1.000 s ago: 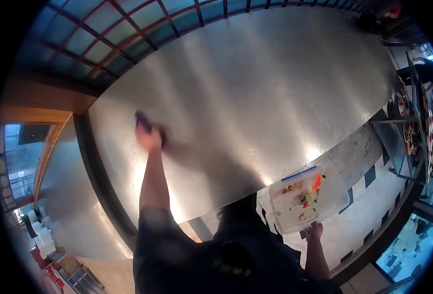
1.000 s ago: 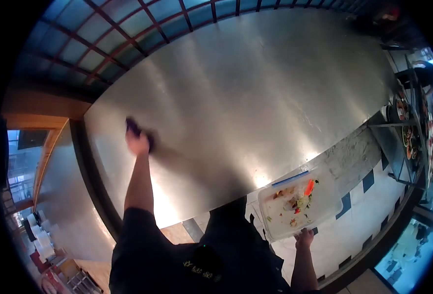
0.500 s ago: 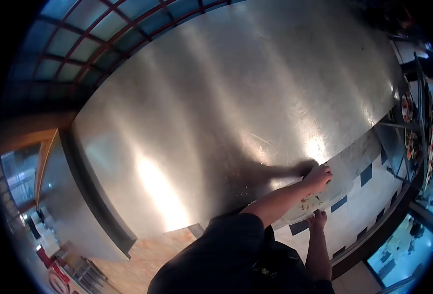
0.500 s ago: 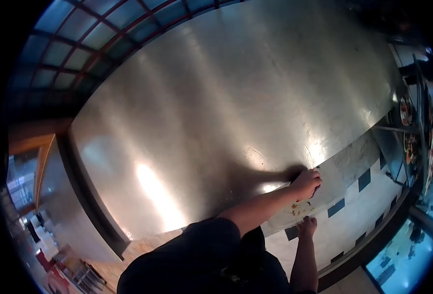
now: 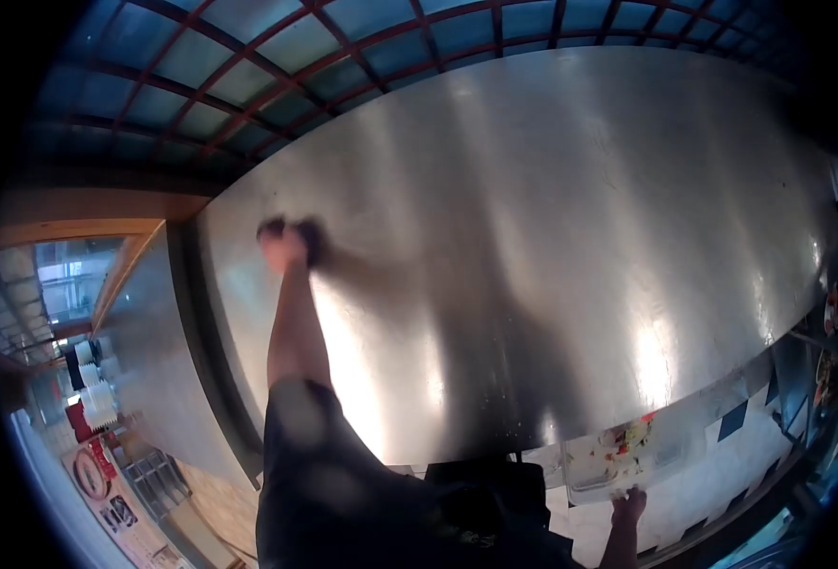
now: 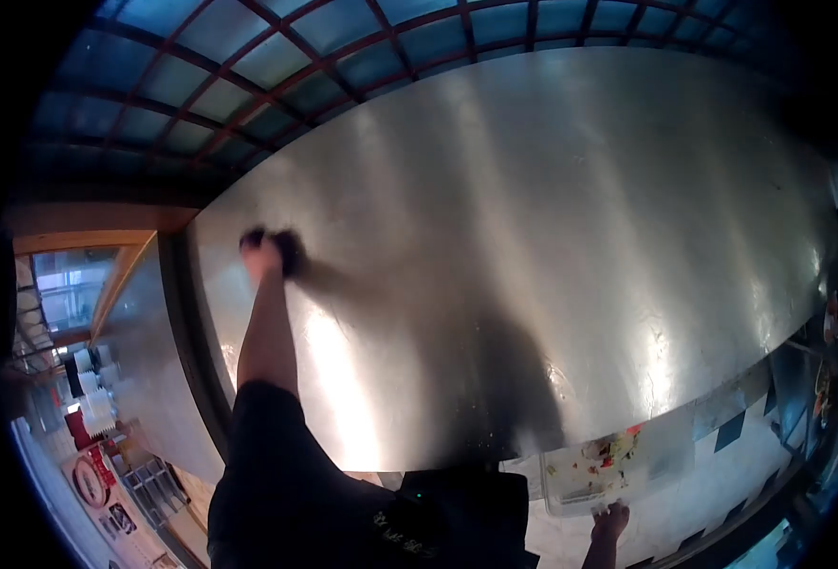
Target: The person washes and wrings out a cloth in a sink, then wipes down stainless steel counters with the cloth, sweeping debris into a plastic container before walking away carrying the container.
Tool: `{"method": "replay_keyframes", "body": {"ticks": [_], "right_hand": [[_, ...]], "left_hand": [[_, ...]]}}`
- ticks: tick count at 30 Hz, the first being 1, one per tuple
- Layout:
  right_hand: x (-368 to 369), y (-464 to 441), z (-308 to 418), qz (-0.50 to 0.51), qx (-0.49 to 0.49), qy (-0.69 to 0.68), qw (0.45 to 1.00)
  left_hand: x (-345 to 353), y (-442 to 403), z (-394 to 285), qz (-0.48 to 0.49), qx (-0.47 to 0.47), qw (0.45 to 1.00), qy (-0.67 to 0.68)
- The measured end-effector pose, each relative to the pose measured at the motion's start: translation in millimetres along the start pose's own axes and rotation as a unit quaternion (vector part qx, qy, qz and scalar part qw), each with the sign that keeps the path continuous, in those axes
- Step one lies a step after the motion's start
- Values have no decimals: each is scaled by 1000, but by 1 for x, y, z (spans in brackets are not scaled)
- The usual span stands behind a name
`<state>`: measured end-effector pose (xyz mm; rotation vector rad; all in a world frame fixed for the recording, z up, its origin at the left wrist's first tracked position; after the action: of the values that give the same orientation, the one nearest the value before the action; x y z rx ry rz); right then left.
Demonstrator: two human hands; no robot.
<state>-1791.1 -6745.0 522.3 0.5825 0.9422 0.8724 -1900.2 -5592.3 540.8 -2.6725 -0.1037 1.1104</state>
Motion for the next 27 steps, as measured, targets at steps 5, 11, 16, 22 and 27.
{"method": "replay_keyframes", "body": {"ticks": [5,11,16,22,27], "right_hand": [[14,11,14,3,-1,4,1000],[11,13,24,-11,-30,31,999],[26,44,25,-26,-20,24,999],[19,53,13,-48,7,12,999],[18,53,13,-53,20,-17,998]], "left_hand": [[184,99,-324,202,175,963,-46],[199,379,-461,267,539,782,163],[150,252,-356,365,507,780,-28],[122,-28,-150,87,75,966,-230],[273,122,-417,179,381,907,-8]]}}
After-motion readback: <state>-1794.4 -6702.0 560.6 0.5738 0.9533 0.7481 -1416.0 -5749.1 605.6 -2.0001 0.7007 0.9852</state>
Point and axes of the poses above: each hand's wrist, its own y-axis away from the middle knuckle, its own x-axis out of the palm, z = x × y, the point moved 10 cm from there along -y, towards the middle knuckle, and after that the axes turned 2 degrees about y, right-handed, at the moved point
